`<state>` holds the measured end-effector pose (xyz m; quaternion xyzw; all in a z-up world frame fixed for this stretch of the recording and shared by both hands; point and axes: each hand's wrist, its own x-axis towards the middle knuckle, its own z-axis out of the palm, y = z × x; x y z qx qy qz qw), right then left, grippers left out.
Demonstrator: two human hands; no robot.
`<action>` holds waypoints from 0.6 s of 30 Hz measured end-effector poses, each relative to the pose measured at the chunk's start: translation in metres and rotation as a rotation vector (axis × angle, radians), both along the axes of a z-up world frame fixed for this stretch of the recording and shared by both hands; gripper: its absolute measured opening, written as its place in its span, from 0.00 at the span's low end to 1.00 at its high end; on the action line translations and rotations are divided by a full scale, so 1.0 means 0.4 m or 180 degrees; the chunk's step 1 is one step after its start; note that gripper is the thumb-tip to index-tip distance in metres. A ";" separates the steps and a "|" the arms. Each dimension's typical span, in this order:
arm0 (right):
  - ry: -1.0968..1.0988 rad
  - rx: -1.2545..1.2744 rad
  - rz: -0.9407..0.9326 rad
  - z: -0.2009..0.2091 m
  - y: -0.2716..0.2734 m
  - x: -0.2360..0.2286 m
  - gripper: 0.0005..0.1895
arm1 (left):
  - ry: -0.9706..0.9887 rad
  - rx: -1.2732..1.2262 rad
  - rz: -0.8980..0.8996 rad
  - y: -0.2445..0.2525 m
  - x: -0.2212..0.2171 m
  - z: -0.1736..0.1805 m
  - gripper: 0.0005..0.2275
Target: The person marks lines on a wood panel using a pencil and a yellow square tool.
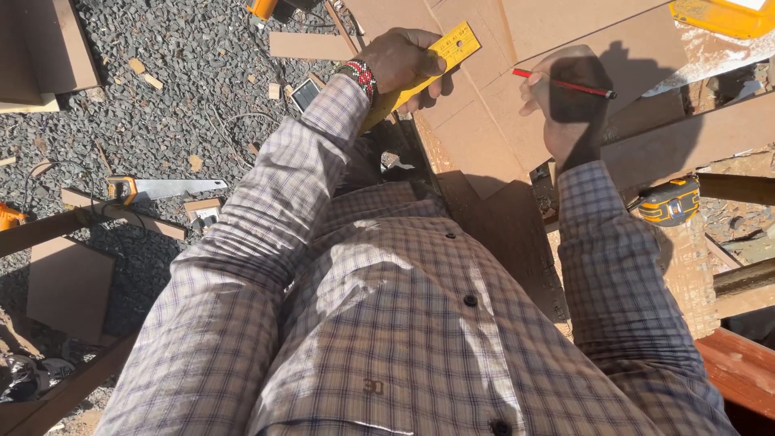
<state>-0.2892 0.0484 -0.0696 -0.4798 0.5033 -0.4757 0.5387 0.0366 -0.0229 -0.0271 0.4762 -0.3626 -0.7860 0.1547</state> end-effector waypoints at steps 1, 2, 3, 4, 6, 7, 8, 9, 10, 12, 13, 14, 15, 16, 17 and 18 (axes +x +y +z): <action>0.0014 0.0014 0.0002 0.015 0.005 0.010 0.09 | 0.0014 0.0014 0.0002 -0.017 0.016 0.003 0.06; 0.0118 0.0010 -0.0087 0.031 -0.005 0.022 0.06 | -0.0557 -0.0339 -0.0205 -0.044 0.036 0.008 0.09; 0.0222 0.0004 -0.0177 0.047 -0.014 0.037 0.06 | -0.1131 -0.0684 -0.0408 -0.071 0.058 0.013 0.14; 0.0220 -0.0003 -0.0155 0.057 -0.024 0.042 0.06 | -0.1135 -0.0686 -0.0385 -0.096 0.073 -0.046 0.14; 0.0391 -0.0160 -0.0089 0.076 -0.044 0.051 0.01 | -0.1029 -0.0578 -0.0926 -0.148 0.105 -0.162 0.19; 0.0380 -0.0158 -0.0077 0.092 -0.062 0.065 0.01 | -0.1041 -0.0572 -0.0916 -0.145 0.104 -0.131 0.19; 0.0464 -0.0192 -0.0040 0.109 -0.085 0.072 0.03 | -0.0926 -0.0463 -0.0777 -0.155 0.093 -0.102 0.15; 0.0549 -0.0225 -0.0003 0.125 -0.106 0.078 0.05 | -0.0811 -0.0353 -0.0637 -0.162 0.083 -0.072 0.24; 0.0559 -0.0231 0.0000 0.140 -0.124 0.089 0.05 | -0.0801 -0.0358 -0.0633 -0.170 0.085 -0.082 0.24; 0.1076 -0.0383 0.0261 0.166 -0.152 0.111 0.00 | -0.0325 0.0171 -0.0727 -0.180 0.090 -0.105 0.18; 0.1081 -0.0370 0.0265 0.158 -0.168 0.118 0.00 | -0.0317 0.0184 -0.0726 -0.164 0.086 -0.096 0.18; 0.1009 -0.0116 0.0300 0.150 -0.192 0.131 0.01 | -0.0369 -0.0100 -0.0701 -0.158 0.088 -0.082 0.20; 0.0936 0.0138 0.0337 0.143 -0.218 0.145 0.03 | -0.0421 -0.0383 -0.0675 -0.153 0.090 -0.068 0.21; 0.0931 0.0144 0.0343 0.119 -0.235 0.142 0.03 | -0.0425 -0.0375 -0.0671 -0.155 0.087 -0.062 0.21; 0.1369 0.0093 0.0298 0.094 -0.252 0.141 0.04 | -0.0551 -0.0348 -0.0691 -0.157 0.085 -0.057 0.18; 0.1816 0.0036 0.0256 0.069 -0.271 0.142 0.06 | -0.0668 -0.0323 -0.0707 -0.160 0.085 -0.052 0.16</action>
